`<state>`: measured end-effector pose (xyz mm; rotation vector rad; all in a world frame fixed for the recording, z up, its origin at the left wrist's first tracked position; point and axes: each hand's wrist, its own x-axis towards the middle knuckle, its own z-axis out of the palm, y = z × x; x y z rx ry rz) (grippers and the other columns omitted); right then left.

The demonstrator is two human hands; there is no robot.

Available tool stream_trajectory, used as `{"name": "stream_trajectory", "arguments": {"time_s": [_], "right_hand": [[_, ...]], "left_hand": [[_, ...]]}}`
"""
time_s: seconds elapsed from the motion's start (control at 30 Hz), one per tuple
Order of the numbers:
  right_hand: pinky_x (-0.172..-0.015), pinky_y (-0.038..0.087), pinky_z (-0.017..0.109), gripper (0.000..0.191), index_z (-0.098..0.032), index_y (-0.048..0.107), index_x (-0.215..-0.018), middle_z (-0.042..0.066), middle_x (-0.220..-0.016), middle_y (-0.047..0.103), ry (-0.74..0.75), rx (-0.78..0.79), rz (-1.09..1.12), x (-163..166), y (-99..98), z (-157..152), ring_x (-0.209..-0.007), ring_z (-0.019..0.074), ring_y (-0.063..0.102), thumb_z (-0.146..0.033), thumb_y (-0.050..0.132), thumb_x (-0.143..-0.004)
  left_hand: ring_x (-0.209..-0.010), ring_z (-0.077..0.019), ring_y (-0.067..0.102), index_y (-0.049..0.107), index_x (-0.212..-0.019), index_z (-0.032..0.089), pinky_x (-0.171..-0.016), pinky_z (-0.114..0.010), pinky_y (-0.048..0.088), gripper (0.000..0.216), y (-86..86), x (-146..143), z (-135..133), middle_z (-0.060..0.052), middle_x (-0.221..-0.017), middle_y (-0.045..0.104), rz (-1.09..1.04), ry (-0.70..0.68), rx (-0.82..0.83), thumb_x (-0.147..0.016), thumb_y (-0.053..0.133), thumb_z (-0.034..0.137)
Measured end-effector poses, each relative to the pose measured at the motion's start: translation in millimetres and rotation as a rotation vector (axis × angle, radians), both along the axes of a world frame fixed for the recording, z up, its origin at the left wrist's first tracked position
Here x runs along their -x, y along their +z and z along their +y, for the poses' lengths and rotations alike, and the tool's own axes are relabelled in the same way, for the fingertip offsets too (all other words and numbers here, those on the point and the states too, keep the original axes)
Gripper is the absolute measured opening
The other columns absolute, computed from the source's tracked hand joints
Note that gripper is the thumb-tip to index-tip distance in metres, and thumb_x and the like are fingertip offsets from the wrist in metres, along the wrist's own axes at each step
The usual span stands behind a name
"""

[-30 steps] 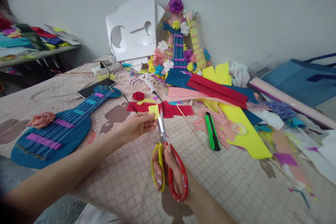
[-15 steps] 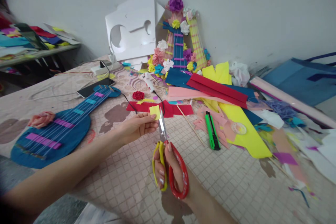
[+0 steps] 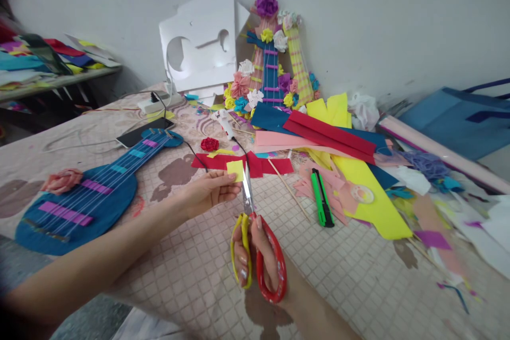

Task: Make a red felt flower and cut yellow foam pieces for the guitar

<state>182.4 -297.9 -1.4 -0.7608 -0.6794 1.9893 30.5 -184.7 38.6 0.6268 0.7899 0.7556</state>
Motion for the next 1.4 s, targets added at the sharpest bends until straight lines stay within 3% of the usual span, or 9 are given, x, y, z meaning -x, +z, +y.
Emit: {"name": "stream_trajectory", "arguments": {"time_s": [0.4,0.63,0.87,0.93,1.13,1.27,1.4], "right_hand": [[-0.04,0.043,0.02,0.057,-0.017,0.056,-0.081,-0.004,-0.053,0.044,-0.006,0.013,-0.032,0,5.6,4,-0.041,0.0075,0.043,-0.073,0.046,-0.079],[-0.037,0.038,0.017,0.054,-0.017,0.057,-0.079,-0.007,-0.05,0.038,-0.019,0.028,-0.043,-1,3.7,3,-0.037,0.0044,0.033,-0.071,0.046,-0.08],[-0.035,0.035,0.017,0.052,-0.019,0.055,-0.078,-0.008,-0.049,0.038,-0.08,-0.063,-0.125,-9,4.9,8,-0.035,0.0048,0.033,-0.07,0.044,-0.083],[-0.035,0.034,0.018,0.048,-0.02,0.055,-0.08,-0.008,-0.049,0.039,-0.154,-0.111,-0.229,-16,8.8,15,-0.036,0.0056,0.035,-0.067,0.047,-0.083],[-0.04,0.038,0.021,0.034,-0.021,0.052,-0.078,-0.005,-0.057,0.053,-0.408,-0.25,-0.723,-39,20.0,32,-0.044,0.0084,0.045,-0.049,0.07,-0.073],[-0.044,0.044,0.023,0.035,-0.022,0.052,-0.081,0.0,-0.082,0.064,-0.392,-0.281,-0.85,-41,15.8,35,-0.051,0.0092,0.052,-0.042,0.076,-0.066],[-0.037,0.039,0.022,0.028,-0.023,0.049,-0.081,-0.006,-0.067,0.057,-0.362,-0.261,-0.892,-37,9.6,36,-0.043,0.0079,0.047,-0.036,0.071,-0.07]], "left_hand": [[-0.059,-0.0091,0.067,0.066,-0.077,0.01,-0.058,-0.017,0.054,0.009,-5.3,-2,-1,-0.006,-0.072,0.072,0.019,-0.064,0.001,-0.084,0.062,0.011],[-0.058,-0.0084,0.066,0.067,-0.077,0.009,-0.058,-0.017,0.054,0.007,-6.9,-2,0,-0.006,-0.072,0.072,0.012,-0.06,-0.009,-0.082,0.067,0.013],[-0.062,-0.0085,0.068,0.067,-0.077,0.009,-0.06,-0.017,0.054,0.008,-9.7,0,3,-0.008,-0.08,0.074,0.053,-0.076,-0.04,-0.081,0.068,0.016],[-0.061,-0.0089,0.067,0.067,-0.076,0.009,-0.06,-0.018,0.054,0.012,-11.7,2,4,-0.008,-0.079,0.074,0.101,-0.129,-0.09,-0.077,0.072,0.02],[-0.059,-0.0094,0.066,0.069,-0.079,0.01,-0.058,-0.019,0.051,0.031,-15.1,2,-1,-0.007,-0.076,0.073,0.24,-0.502,-0.204,-0.064,0.081,0.035],[-0.059,-0.0087,0.065,0.07,-0.079,0.012,-0.058,-0.019,0.05,0.033,-17.4,-2,-5,-0.004,-0.075,0.073,0.276,-0.59,-0.261,-0.064,0.08,0.04],[-0.06,-0.0091,0.065,0.07,-0.079,0.013,-0.059,-0.019,0.05,0.036,-24.0,-3,-5,-0.004,-0.074,0.072,0.297,-0.627,-0.272,-0.062,0.081,0.042]]}}
